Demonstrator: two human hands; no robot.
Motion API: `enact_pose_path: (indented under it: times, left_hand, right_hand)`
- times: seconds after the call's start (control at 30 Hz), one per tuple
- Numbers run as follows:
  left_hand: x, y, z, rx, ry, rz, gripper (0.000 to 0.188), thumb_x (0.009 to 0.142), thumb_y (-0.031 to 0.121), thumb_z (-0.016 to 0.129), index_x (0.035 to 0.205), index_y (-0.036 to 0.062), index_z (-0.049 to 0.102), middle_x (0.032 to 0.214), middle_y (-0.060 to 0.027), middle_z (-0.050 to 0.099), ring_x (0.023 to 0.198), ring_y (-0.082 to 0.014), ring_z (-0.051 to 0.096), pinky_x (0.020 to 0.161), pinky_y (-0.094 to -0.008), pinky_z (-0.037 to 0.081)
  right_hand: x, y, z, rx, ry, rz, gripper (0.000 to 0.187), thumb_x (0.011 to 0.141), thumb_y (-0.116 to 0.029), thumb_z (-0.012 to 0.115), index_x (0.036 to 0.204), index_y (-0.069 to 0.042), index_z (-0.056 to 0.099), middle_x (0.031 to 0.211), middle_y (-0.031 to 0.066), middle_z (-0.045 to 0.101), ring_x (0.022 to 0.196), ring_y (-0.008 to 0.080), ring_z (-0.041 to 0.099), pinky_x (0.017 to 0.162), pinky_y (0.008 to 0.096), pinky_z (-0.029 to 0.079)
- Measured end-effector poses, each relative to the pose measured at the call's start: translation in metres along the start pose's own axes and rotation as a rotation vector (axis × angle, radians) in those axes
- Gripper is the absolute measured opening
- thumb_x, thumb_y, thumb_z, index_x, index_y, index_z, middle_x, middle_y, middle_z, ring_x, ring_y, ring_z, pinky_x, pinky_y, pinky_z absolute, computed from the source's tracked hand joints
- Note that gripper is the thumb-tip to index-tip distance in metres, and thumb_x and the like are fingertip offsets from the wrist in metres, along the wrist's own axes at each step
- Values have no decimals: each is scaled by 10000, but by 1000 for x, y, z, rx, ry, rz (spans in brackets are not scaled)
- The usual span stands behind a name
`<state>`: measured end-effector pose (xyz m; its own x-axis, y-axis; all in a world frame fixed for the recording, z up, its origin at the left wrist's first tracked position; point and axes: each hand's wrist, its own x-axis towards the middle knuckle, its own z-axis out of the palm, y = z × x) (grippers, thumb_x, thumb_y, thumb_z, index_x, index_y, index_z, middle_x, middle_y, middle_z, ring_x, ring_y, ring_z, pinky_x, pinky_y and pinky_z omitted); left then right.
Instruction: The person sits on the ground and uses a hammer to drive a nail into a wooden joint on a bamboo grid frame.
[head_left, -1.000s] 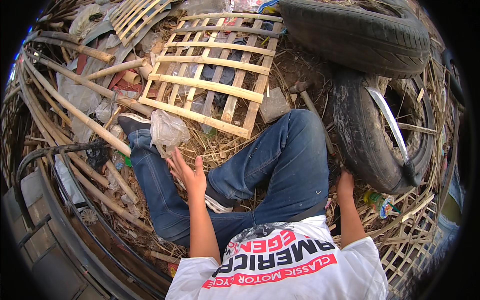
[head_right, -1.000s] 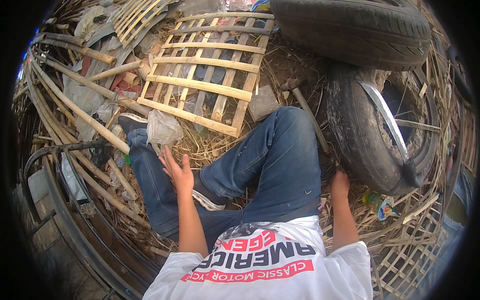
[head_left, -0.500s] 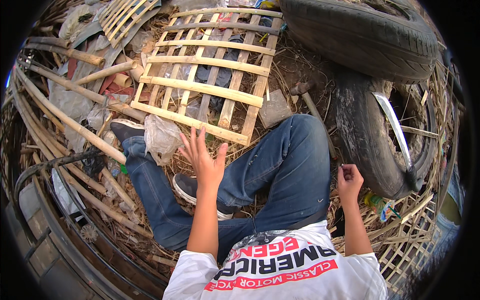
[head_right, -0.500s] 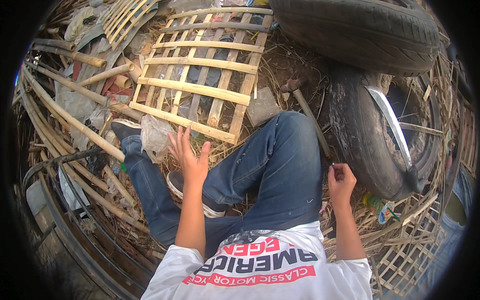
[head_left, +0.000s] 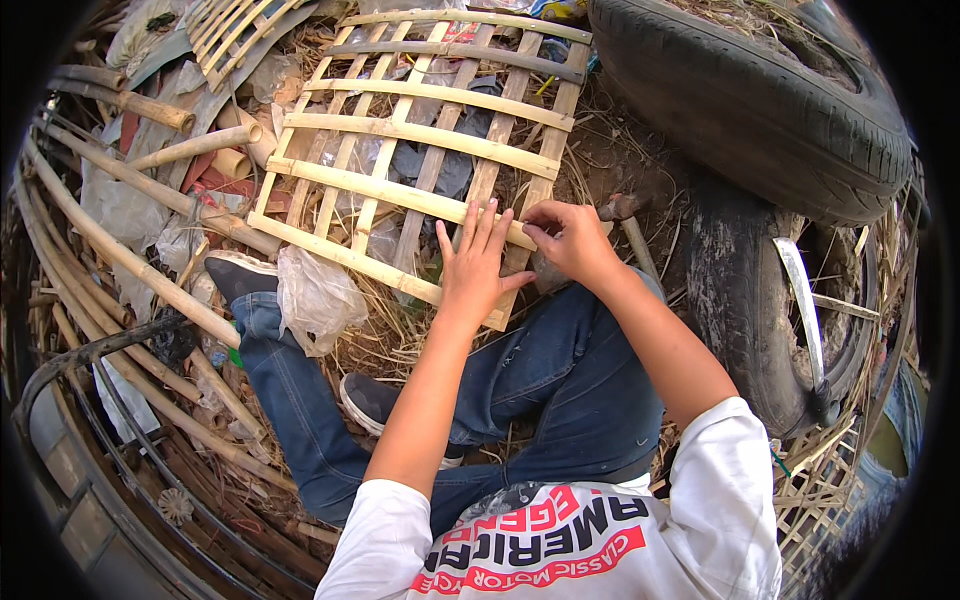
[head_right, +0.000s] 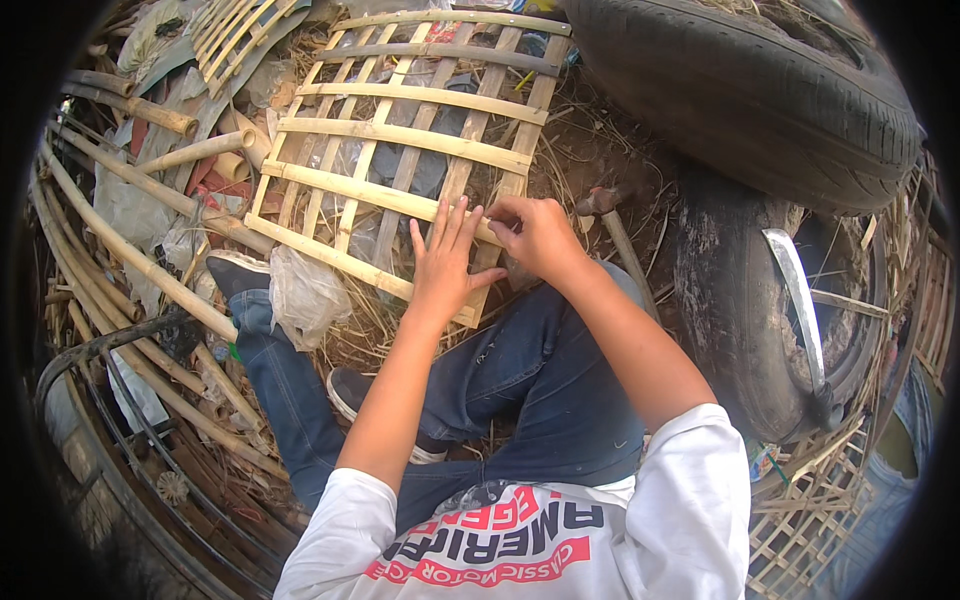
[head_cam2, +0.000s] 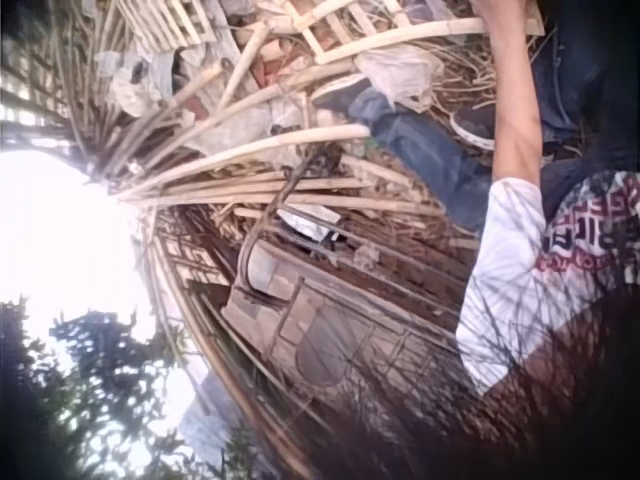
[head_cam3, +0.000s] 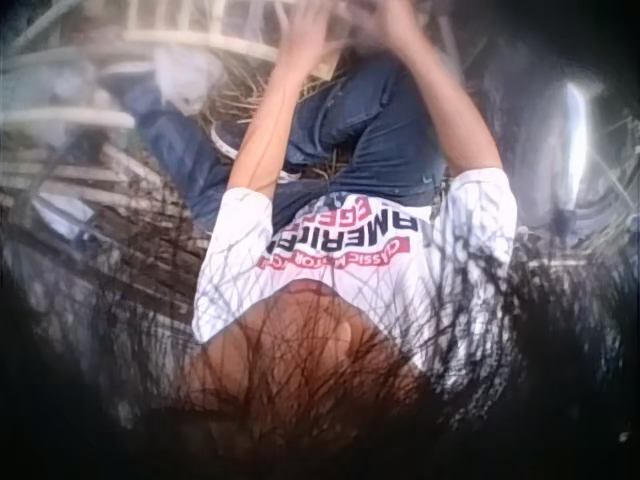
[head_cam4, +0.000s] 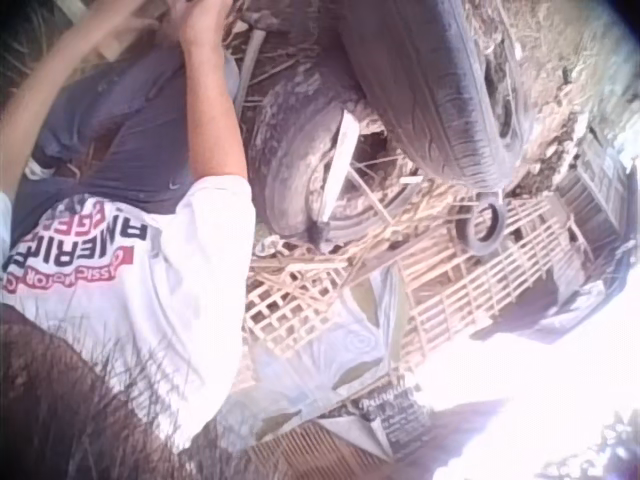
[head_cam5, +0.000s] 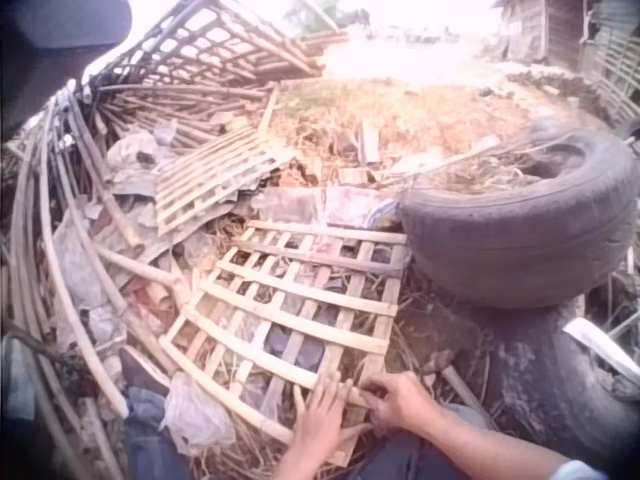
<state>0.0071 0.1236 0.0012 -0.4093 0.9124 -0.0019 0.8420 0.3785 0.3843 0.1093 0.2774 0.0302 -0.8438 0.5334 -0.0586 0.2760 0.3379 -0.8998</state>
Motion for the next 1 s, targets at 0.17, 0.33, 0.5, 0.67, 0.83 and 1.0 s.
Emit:
enact_pose_path:
  times: [0.17, 0.33, 0.5, 0.67, 0.83, 1.0]
  left_hand:
    - [0, -4, 5, -8, 23, 3, 947, 697, 543, 737, 1471, 141, 369, 1554, -90, 307, 1472, -303, 192, 1121, -674, 86]
    - [1, -4, 5, -14, 38, 3, 938, 693, 552, 734, 1462, 146, 384, 1539, -88, 335, 1468, -293, 208, 1121, -676, 76]
    - [1, -4, 4, -18, 40, -11, 928, 683, 550, 741, 1449, 152, 403, 1530, -83, 349, 1465, -289, 217, 1118, -683, 72]
    - [1, -3, 4, -19, 51, -12, 918, 677, 539, 753, 1438, 154, 415, 1523, -78, 359, 1464, -285, 220, 1112, -695, 68]
    - [1, 0, 3, -3, 44, -26, 917, 672, 522, 765, 1438, 157, 417, 1522, -76, 361, 1465, -284, 220, 1107, -705, 53]
    - [0, 0, 3, -14, 57, -23, 912, 669, 494, 782, 1435, 157, 421, 1522, -77, 360, 1465, -283, 219, 1109, -702, 39]
  right_hand:
    - [1, 8, 6, -46, 35, -14, 143, 814, -38, 712, 943, 13, 677, 821, 132, 718, 732, 199, 710, 682, 306, 555]
    - [2, 8, 6, -133, 43, -44, 111, 801, -35, 718, 895, 11, 683, 810, 139, 714, 738, 231, 716, 683, 322, 555]
    - [1, 6, 6, -138, 60, -63, 99, 787, -55, 709, 873, -19, 676, 815, 169, 691, 760, 326, 689, 671, 373, 540]
    - [-1, 9, 8, -227, 66, -148, 81, 794, -73, 698, 854, -30, 664, 783, 168, 674, 741, 340, 672, 655, 402, 531]
    - [-3, 15, 9, -341, 54, -268, 63, 785, -78, 672, 837, -47, 655, 731, 163, 646, 700, 357, 642, 630, 431, 517]
    - [-4, 9, 9, -339, 67, -351, 58, 767, -49, 652, 822, -42, 636, 709, 159, 634, 681, 343, 636, 617, 439, 510]
